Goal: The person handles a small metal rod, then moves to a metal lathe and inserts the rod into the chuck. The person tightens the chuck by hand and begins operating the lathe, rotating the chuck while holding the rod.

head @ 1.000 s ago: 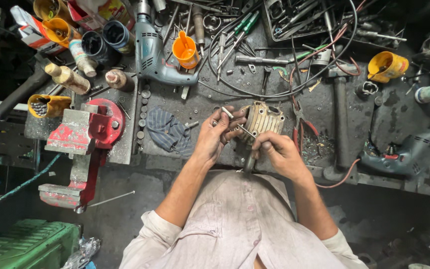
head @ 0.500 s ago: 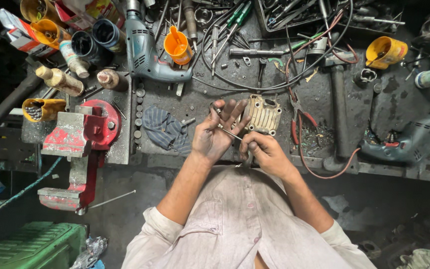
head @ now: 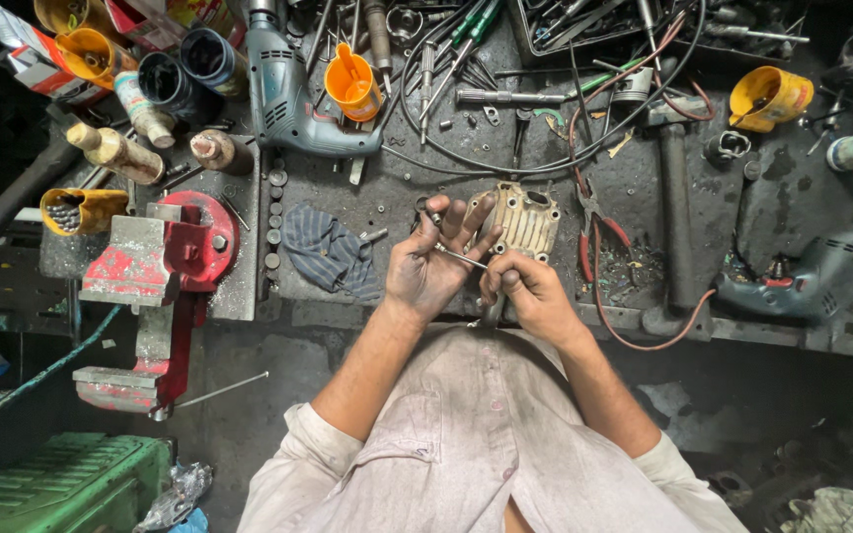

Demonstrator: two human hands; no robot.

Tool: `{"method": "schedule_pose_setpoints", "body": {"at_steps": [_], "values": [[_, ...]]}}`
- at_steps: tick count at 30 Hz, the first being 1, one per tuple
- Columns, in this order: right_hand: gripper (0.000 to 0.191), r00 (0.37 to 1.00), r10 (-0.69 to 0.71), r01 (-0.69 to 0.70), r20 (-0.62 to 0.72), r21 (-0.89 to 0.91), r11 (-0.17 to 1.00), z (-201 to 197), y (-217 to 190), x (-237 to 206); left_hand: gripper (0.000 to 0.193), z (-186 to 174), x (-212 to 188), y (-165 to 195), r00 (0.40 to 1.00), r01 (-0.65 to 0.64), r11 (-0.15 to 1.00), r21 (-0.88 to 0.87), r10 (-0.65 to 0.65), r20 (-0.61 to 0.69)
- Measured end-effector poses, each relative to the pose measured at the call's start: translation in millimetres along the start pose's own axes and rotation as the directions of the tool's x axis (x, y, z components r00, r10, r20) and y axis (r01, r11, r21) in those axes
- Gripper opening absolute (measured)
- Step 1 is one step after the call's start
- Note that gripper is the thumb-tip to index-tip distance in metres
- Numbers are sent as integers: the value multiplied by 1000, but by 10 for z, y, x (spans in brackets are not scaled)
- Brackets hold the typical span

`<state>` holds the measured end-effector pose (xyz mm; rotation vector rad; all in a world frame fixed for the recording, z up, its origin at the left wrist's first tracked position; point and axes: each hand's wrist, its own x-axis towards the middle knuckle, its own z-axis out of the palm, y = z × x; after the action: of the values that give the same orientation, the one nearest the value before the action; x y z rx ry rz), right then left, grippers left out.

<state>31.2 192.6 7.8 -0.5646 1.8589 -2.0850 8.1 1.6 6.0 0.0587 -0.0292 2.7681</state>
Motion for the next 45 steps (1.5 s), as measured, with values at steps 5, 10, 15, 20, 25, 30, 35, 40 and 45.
{"method": "schedule_pose_setpoints", "body": {"at_steps": [5,10,15,20,25,30,35,40,45], "values": [[15,1000,-6,9,16,-217,976,62,-65,20,12,-98,-3,-105,992,-127,981,-144,128,-1],[25,998,-35,48,45,-324,945,121,-100,11,14,-100,-21,-87,999,-39,999,-11,39,7],[28,996,-87,87,15,-352,932,158,-51,-28,26,13,-51,-68,998,59,951,303,-68,18],[19,963,-261,213,-68,-404,890,240,-88,-71,27,150,-69,-176,995,95,897,431,-87,-38],[11,938,-338,275,-79,-426,862,210,-171,-10,24,282,19,-114,976,-147,949,278,185,-116],[10,920,-378,299,-106,-435,849,173,-215,14,35,267,14,156,972,-114,859,498,201,-124],[12,918,-378,271,-118,-509,817,195,-226,21,44,27,-87,103,972,-39,679,733,195,-128],[9,927,-297,215,-228,-326,921,309,-186,-28,46,-112,-103,0,969,-73,755,652,209,-133],[39,976,-45,102,-214,266,959,412,-109,-194,43,-43,-198,-155,993,-68,793,606,113,-36]]}}
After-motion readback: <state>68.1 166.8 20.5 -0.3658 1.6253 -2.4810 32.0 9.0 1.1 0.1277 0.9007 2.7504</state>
